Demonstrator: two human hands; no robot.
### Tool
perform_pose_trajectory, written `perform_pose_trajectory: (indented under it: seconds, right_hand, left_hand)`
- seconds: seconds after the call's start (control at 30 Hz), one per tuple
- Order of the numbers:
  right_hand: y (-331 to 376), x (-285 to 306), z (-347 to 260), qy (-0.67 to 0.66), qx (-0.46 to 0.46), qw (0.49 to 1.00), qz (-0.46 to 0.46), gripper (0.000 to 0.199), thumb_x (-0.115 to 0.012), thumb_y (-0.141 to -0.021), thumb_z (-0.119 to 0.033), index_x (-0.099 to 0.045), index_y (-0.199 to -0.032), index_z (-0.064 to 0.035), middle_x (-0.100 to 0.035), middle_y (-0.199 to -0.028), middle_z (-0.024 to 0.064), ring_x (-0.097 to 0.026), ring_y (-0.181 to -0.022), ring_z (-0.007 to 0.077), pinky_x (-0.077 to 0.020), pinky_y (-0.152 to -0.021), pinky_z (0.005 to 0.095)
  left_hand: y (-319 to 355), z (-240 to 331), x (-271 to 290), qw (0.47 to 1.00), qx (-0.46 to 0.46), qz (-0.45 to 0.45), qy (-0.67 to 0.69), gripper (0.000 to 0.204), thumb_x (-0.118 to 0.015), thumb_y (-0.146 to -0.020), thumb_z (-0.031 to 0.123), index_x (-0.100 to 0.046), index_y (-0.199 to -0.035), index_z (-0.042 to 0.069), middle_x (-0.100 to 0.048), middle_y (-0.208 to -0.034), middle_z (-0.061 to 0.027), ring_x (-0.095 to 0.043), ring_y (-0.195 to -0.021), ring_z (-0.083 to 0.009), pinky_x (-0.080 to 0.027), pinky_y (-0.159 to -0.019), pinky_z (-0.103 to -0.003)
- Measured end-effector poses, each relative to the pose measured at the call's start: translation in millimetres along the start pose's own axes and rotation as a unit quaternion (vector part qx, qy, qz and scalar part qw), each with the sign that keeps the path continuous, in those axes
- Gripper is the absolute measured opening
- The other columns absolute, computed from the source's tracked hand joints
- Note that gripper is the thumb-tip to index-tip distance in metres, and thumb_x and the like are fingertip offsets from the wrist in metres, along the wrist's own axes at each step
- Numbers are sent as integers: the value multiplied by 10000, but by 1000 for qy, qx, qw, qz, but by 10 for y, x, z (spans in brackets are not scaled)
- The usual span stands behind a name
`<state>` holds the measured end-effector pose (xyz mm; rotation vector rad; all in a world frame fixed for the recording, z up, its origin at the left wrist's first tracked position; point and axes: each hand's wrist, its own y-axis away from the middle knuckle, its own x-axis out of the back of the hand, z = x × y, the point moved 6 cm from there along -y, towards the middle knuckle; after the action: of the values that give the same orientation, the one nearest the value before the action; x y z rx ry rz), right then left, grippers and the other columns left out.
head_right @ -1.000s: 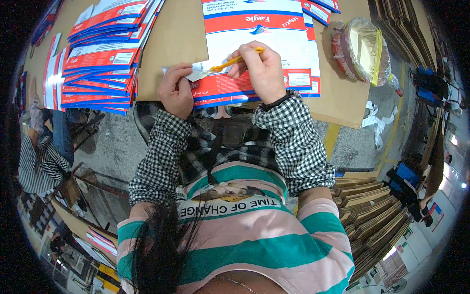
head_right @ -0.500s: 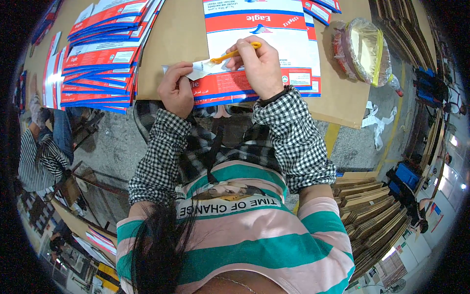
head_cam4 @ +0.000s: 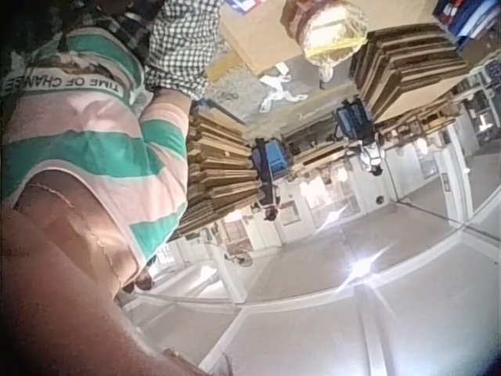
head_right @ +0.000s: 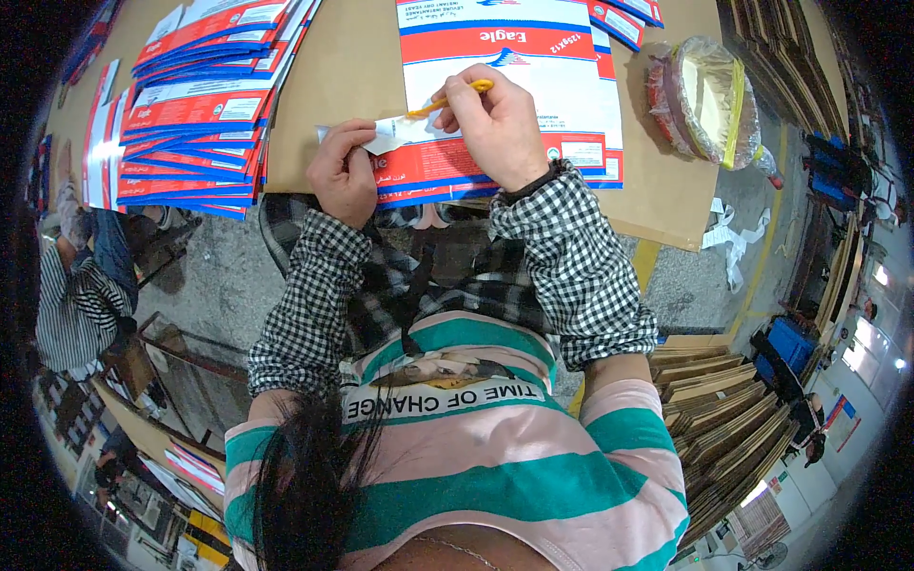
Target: Applying adhesive to paper sheets with a brush and stacking them in a paper mill workshop.
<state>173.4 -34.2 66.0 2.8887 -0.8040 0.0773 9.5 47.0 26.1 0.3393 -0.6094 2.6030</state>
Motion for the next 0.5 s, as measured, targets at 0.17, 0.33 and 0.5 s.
perform_pose_trajectory:
  seconds: [0.17, 0.33, 0.5]
  right_hand:
    - [3, -26, -30, 5, -2, 1000, -17, 210, -459, -895, -148, -547, -849, 37, -600, -731, 83, -584, -643, 117, -484, -595, 233]
    - [2, -9, -53, 2, 9, 1000, 5, 215, -463, -897, -154, -549, -851, 37, -595, -719, 85, -587, -645, 119, -485, -600, 240]
    - [0, 68, -145, -35, 36, 998, 38, 217, -452, -902, -151, -540, -859, 42, -600, -756, 103, -592, -655, 133, -485, -615, 242]
  left_hand:
    - [-2, 2, 7, 1000, 5, 1, -1, 137, -466, -717, -89, -575, -776, -31, -619, -877, -142, -601, -807, -255, -485, -714, -312]
    - [13, -43, -8, 1000, 16, 0, 7, 134, -469, -720, -87, -575, -775, -27, -619, -875, -138, -602, -812, -256, -486, -718, -307]
    - [13, -54, -12, 1000, -15, 1, -8, 154, -469, -725, -86, -573, -816, -17, -620, -878, -137, -600, -827, -251, -486, -723, -310]
